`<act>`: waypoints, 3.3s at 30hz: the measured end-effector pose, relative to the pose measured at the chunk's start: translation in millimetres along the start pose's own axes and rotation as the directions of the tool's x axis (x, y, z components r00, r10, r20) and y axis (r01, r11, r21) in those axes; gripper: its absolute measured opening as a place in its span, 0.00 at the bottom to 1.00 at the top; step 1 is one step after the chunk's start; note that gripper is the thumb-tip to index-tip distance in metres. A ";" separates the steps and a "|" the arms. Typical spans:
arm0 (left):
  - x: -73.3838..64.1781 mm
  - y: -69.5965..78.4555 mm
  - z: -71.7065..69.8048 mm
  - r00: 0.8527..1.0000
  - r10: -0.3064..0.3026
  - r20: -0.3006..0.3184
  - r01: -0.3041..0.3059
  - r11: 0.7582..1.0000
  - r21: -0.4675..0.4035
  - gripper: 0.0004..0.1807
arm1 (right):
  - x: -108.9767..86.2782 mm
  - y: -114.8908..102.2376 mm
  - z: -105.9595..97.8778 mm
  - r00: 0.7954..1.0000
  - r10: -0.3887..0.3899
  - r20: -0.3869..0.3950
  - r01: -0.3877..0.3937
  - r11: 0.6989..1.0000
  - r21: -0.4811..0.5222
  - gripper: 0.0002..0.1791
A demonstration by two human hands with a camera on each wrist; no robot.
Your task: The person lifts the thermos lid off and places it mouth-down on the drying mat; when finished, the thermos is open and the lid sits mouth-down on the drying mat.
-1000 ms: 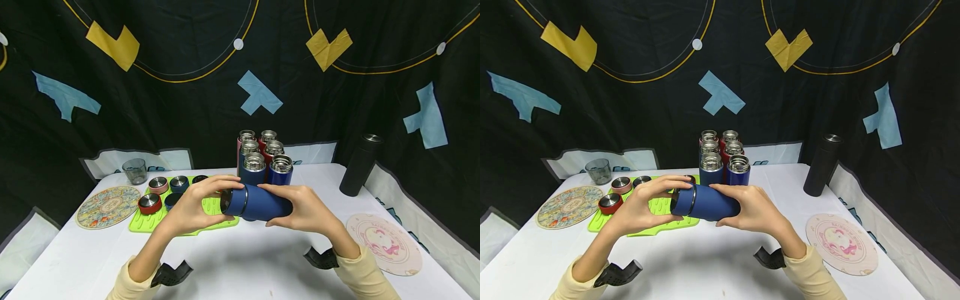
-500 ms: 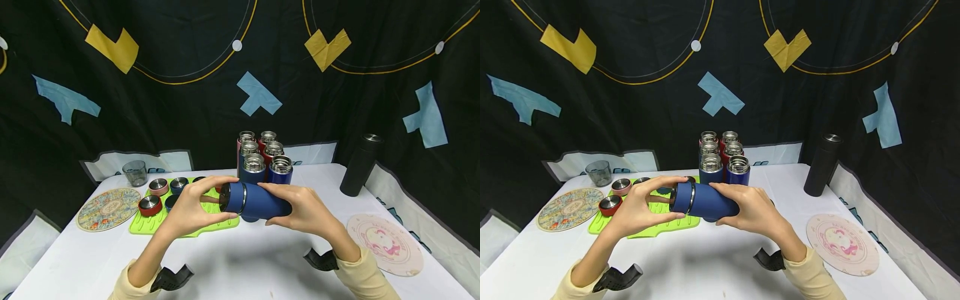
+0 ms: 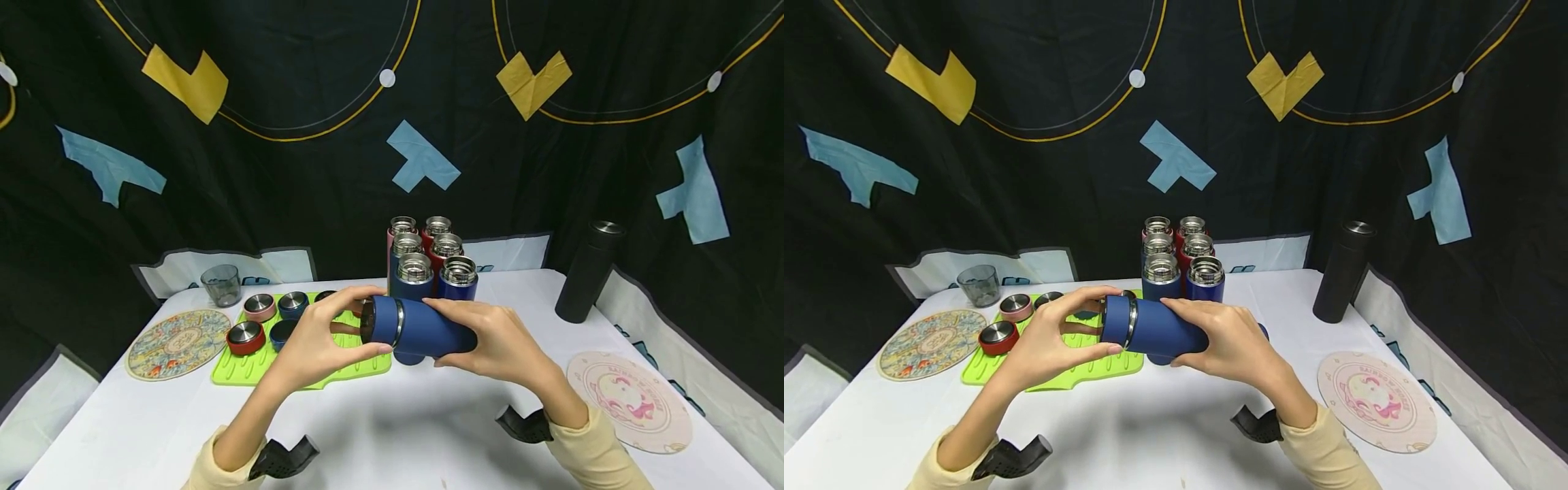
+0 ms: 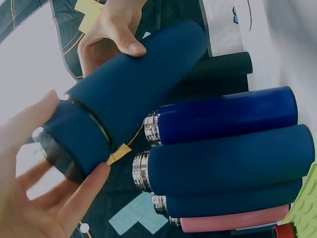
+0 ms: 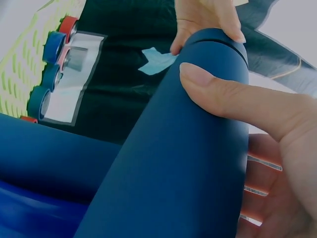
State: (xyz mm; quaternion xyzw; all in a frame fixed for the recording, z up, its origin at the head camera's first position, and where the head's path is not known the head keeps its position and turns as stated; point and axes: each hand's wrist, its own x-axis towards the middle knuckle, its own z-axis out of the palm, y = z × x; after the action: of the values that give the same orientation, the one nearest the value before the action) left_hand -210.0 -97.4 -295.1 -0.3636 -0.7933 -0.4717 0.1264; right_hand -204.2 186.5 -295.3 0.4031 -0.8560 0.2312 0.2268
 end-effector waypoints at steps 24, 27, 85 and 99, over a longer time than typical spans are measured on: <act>-0.6 -0.1 -8.9 1.000 0.015 -0.014 -0.015 1.000 0.006 0.38 | -0.8 -2.3 -4.9 1.000 0.004 -0.016 -0.005 1.000 -0.009 0.46; -1.0 0.8 -12.7 1.000 -0.004 -0.028 0.004 1.000 0.031 0.38 | -1.6 -1.3 -6.5 0.999 0.016 -0.030 -0.017 1.000 -0.014 0.46; -4.3 -160.7 -30.3 0.969 -0.209 0.129 0.134 0.891 0.434 0.38 | -16.7 106.9 -25.4 0.652 0.548 -0.524 -0.396 0.835 0.381 0.42; -2.4 -179.4 -24.3 0.946 -0.272 0.176 0.151 0.851 0.503 0.37 | 0.7 144.4 -0.8 0.565 0.690 -0.453 -0.459 0.719 0.522 0.43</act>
State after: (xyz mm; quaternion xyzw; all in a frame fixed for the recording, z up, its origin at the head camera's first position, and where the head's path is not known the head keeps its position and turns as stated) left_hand -336.7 -171.1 -401.5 -0.2847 -0.9304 -0.2223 0.0632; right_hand -319.2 268.6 -325.0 0.0299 -0.7605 0.5583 0.3301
